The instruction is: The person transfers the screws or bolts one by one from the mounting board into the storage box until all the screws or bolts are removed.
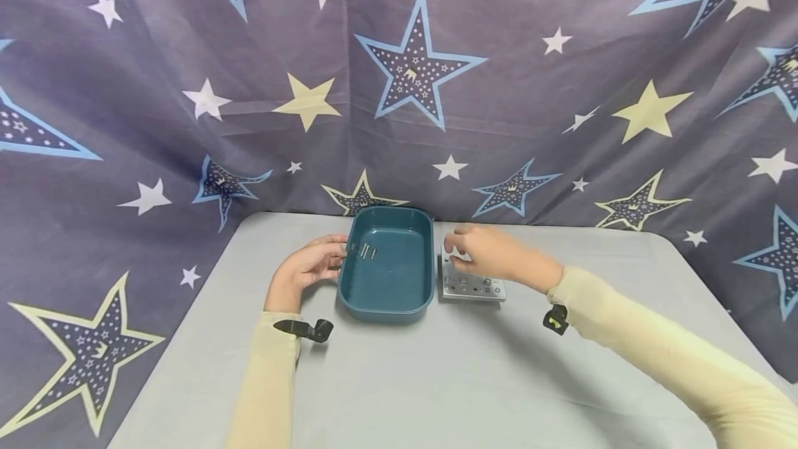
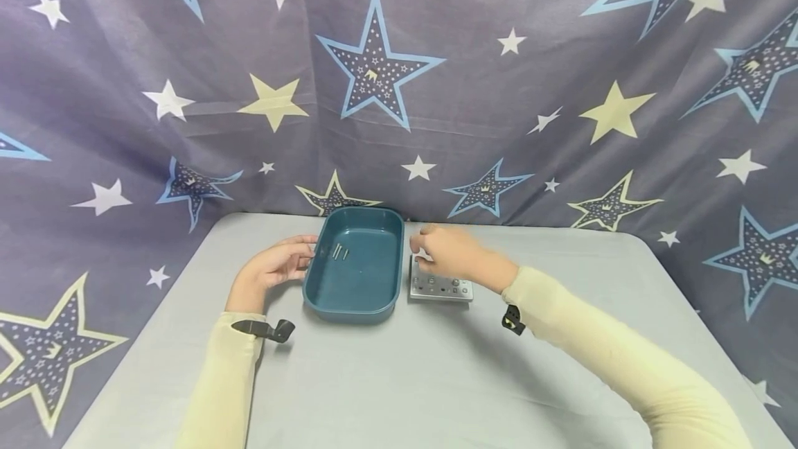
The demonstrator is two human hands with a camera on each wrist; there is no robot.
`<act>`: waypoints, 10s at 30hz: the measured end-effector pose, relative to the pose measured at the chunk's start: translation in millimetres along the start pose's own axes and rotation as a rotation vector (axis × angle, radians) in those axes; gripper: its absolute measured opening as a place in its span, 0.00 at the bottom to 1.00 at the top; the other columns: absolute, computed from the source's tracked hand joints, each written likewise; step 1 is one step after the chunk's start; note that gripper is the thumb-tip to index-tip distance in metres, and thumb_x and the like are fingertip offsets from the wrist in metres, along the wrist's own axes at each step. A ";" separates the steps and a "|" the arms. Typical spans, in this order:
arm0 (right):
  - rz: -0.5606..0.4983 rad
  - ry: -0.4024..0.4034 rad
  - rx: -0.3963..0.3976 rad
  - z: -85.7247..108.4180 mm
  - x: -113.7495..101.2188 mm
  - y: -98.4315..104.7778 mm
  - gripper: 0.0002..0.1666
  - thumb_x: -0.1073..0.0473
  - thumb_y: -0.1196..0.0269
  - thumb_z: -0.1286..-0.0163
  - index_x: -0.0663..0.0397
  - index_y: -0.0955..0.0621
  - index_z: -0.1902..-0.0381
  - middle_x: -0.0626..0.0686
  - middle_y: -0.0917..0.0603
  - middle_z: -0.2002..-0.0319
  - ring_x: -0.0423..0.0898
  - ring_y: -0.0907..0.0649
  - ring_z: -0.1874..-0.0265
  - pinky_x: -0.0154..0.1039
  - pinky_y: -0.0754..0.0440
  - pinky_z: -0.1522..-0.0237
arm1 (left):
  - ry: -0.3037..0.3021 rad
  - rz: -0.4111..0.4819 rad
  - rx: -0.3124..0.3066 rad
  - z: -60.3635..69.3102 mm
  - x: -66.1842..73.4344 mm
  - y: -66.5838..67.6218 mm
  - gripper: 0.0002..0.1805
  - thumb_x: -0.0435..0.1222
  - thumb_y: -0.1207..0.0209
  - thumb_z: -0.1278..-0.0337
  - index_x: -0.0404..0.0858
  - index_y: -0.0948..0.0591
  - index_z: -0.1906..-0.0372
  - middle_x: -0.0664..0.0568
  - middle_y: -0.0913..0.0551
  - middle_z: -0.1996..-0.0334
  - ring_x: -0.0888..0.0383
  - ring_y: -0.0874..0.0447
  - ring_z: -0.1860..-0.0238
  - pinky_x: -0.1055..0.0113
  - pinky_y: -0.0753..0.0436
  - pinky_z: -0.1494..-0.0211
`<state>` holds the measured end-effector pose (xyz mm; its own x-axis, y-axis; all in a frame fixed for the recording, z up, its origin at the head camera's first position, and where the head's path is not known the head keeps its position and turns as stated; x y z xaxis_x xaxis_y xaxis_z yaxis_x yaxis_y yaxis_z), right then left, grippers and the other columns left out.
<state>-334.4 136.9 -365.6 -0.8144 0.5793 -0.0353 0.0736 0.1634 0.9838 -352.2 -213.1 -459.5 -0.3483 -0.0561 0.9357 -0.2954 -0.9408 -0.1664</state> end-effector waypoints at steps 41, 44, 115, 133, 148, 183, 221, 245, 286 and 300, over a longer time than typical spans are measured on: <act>0.383 0.247 0.050 9.6 -2.1 -50.8 0.09 0.56 0.31 0.39 0.46 0.17 0.61 0.47 0.19 0.65 0.47 0.24 0.63 0.42 0.27 0.56 | -0.004 -0.003 0.000 -0.8 -1.1 0.2 0.29 0.27 0.56 0.34 0.28 0.43 0.29 0.58 0.19 0.67 0.65 0.20 0.66 0.69 0.18 0.61; 0.397 0.245 0.040 9.2 -2.9 -51.2 0.08 0.55 0.31 0.38 0.46 0.16 0.61 0.47 0.19 0.64 0.47 0.24 0.63 0.42 0.27 0.56 | -0.004 0.002 -0.002 -0.7 -1.1 0.2 0.28 0.26 0.56 0.33 0.28 0.42 0.29 0.58 0.19 0.67 0.65 0.20 0.67 0.69 0.18 0.61; 0.352 0.174 0.013 6.6 -12.4 -53.7 0.06 0.59 0.32 0.37 0.53 0.18 0.65 0.49 0.18 0.66 0.47 0.22 0.63 0.42 0.27 0.58 | -0.001 0.006 0.007 -1.6 -1.0 -0.1 0.27 0.26 0.56 0.35 0.30 0.41 0.31 0.58 0.19 0.68 0.65 0.20 0.67 0.69 0.18 0.62; 0.348 0.174 0.053 7.6 -10.3 -56.9 0.07 0.60 0.33 0.39 0.54 0.20 0.65 0.50 0.18 0.65 0.48 0.22 0.63 0.42 0.26 0.58 | -0.003 0.010 -0.004 -0.9 1.1 -2.7 0.32 0.27 0.55 0.36 0.28 0.44 0.27 0.58 0.18 0.67 0.64 0.19 0.65 0.70 0.18 0.62; 0.415 0.200 0.052 9.5 -12.3 -55.7 0.08 0.58 0.35 0.37 0.56 0.19 0.62 0.52 0.17 0.62 0.49 0.21 0.61 0.44 0.26 0.56 | -0.004 -0.003 0.009 -1.5 0.4 -1.1 0.33 0.27 0.55 0.36 0.27 0.44 0.27 0.57 0.18 0.66 0.63 0.19 0.65 0.69 0.17 0.61; 0.501 0.257 0.067 13.4 -11.3 -54.7 0.06 0.55 0.34 0.32 0.50 0.16 0.63 0.47 0.15 0.66 0.46 0.21 0.63 0.42 0.27 0.55 | 0.002 -0.006 0.006 -1.0 -0.6 -1.1 0.30 0.26 0.55 0.36 0.28 0.43 0.29 0.57 0.19 0.66 0.64 0.20 0.65 0.69 0.18 0.61; 0.702 0.309 0.076 14.4 -15.1 -58.3 0.09 0.56 0.32 0.37 0.52 0.18 0.60 0.49 0.15 0.65 0.47 0.23 0.63 0.42 0.27 0.54 | -0.001 0.007 0.012 -0.6 -2.9 -0.4 0.30 0.26 0.55 0.36 0.28 0.42 0.29 0.58 0.19 0.68 0.65 0.20 0.66 0.69 0.18 0.62; 0.732 0.330 0.022 17.6 -13.3 -56.3 0.16 0.58 0.28 0.40 0.53 0.18 0.56 0.50 0.15 0.61 0.48 0.22 0.59 0.44 0.26 0.50 | -0.007 -0.008 0.012 -1.3 -2.4 -0.9 0.27 0.26 0.55 0.34 0.30 0.41 0.31 0.59 0.19 0.67 0.65 0.20 0.65 0.69 0.18 0.61; 0.317 0.093 0.091 12.6 -10.8 -51.7 0.08 0.58 0.28 0.38 0.52 0.18 0.67 0.47 0.19 0.71 0.47 0.21 0.65 0.42 0.27 0.58 | -0.007 0.013 -0.008 -0.4 1.0 -1.6 0.27 0.26 0.55 0.36 0.30 0.40 0.32 0.58 0.18 0.66 0.64 0.19 0.65 0.69 0.18 0.61; 0.293 0.068 0.162 12.9 -13.5 -48.7 0.09 0.56 0.29 0.37 0.50 0.19 0.71 0.46 0.20 0.73 0.46 0.22 0.69 0.41 0.28 0.60 | -0.005 0.008 -0.003 -1.0 0.1 -1.3 0.28 0.26 0.56 0.34 0.29 0.42 0.30 0.58 0.19 0.66 0.65 0.20 0.66 0.69 0.18 0.61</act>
<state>-319.5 131.5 -415.3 -0.7812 0.5664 0.2625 0.3965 0.1255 0.9094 -352.7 -211.5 -459.4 -0.3459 -0.0658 0.9359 -0.2949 -0.9393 -0.1751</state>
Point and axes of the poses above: each hand's wrist, its own z-axis away from the middle knuckle, its own y-axis out of the back of the hand, x = y × z, the point moved 1 cm from there along -z, towards the middle knuckle
